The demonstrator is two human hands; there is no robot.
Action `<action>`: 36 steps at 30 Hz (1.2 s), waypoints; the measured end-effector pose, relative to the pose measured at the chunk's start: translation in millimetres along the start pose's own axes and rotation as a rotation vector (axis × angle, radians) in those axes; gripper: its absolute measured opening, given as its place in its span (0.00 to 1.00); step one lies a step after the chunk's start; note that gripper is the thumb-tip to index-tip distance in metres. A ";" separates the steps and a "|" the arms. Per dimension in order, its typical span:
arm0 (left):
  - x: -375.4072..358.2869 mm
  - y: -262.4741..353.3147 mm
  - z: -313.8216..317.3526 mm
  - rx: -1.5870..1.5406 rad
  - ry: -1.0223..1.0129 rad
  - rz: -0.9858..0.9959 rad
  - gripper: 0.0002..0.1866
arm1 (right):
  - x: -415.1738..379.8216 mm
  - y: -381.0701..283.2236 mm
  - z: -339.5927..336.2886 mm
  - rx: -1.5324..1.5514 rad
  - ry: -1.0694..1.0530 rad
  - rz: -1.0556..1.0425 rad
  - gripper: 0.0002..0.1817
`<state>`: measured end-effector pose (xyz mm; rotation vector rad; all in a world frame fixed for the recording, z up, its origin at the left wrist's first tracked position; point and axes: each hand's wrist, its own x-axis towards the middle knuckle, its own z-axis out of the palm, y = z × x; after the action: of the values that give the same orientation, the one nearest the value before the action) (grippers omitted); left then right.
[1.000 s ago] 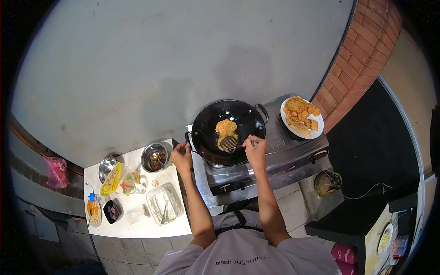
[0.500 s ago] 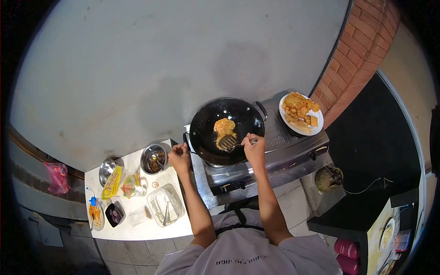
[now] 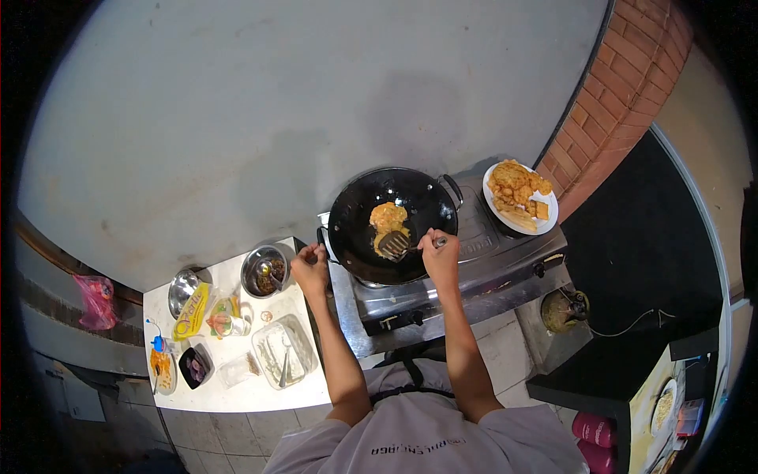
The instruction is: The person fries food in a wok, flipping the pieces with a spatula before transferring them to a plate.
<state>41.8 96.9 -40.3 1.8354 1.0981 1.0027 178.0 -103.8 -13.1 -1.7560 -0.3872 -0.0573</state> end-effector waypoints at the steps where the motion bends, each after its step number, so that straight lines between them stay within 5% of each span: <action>1: -0.5 1.6 -1.0 0.019 -0.002 -0.001 0.12 | -0.2 0.4 0.5 -0.006 0.006 -0.002 0.14; 36: -3.2 3.2 -2.5 0.105 0.005 0.009 0.12 | -10.5 3.9 -3.7 -0.003 0.025 -0.022 0.14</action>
<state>39.6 93.4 -37.3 1.9235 1.1665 0.9717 169.9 -110.3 -18.6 -1.7523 -0.3885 -0.0960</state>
